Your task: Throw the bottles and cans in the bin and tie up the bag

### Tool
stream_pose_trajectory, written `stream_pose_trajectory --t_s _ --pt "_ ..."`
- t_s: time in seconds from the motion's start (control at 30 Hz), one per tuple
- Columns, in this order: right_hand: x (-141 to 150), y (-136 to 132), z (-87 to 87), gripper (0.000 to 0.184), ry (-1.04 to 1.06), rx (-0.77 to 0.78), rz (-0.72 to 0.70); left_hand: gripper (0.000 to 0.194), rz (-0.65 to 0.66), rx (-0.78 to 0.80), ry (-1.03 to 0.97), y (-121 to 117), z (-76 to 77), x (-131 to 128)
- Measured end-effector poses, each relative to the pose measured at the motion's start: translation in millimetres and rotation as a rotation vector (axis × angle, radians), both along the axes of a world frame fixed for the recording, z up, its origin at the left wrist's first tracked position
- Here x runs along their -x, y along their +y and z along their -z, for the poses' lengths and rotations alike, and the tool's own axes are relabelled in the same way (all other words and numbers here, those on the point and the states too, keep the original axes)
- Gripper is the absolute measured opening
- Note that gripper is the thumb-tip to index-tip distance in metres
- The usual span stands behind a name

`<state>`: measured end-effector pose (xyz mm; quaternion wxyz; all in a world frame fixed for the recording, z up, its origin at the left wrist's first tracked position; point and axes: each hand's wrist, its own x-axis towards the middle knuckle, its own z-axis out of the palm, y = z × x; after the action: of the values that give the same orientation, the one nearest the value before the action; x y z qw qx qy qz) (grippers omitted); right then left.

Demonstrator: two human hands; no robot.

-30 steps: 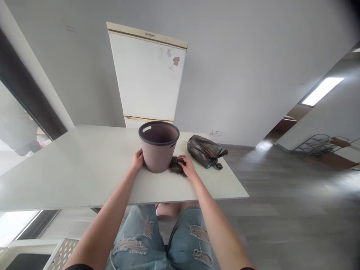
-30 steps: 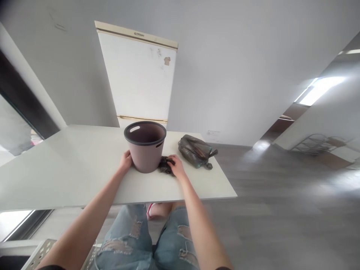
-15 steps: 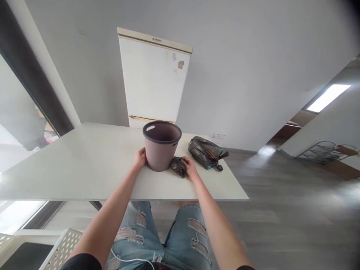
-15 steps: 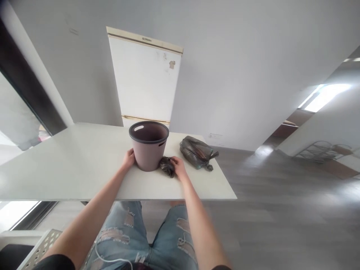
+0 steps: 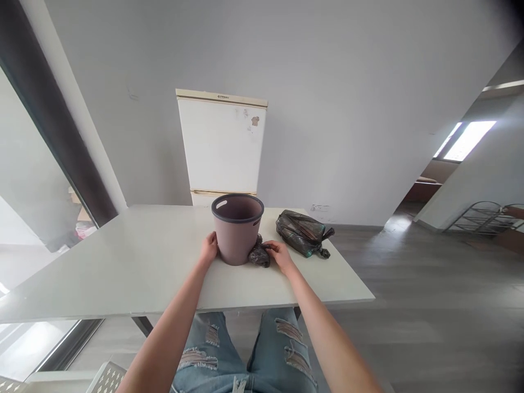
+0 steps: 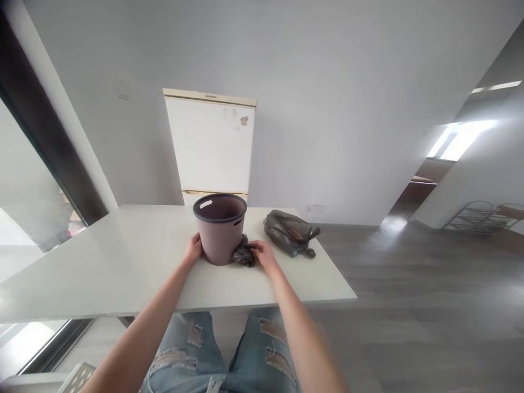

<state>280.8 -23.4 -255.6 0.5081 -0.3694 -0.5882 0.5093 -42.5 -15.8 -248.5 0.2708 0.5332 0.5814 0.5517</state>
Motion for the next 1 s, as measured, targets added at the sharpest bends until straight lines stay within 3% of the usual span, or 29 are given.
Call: stream_pose_trajectory --t_s 0.33,0.6,0.77,0.93,1.0 --pt "-1 -1 -0.9 0.039 0.076 0.003 0.016 0.027 -0.005 -0.004 0.027 7 6.1 5" --pt "-1 -8 -13.3 0.037 0.054 -0.128 0.09 0.015 -0.116 -0.032 0.08 -9 -10.6 -5" --pt "-3 -9 -14.9 0.035 0.075 -0.171 0.174 0.014 -0.268 -0.116 0.107 -18 -24.8 -1" --pt "-5 -11 -11.4 0.048 0.135 -0.079 0.154 0.021 -0.482 -0.319 0.142 -52 -37.5 1" --pt "-3 -12 -11.3 0.05 0.16 -0.034 0.069 0.022 -0.466 -0.443 0.184 -77 -32.2 -12"
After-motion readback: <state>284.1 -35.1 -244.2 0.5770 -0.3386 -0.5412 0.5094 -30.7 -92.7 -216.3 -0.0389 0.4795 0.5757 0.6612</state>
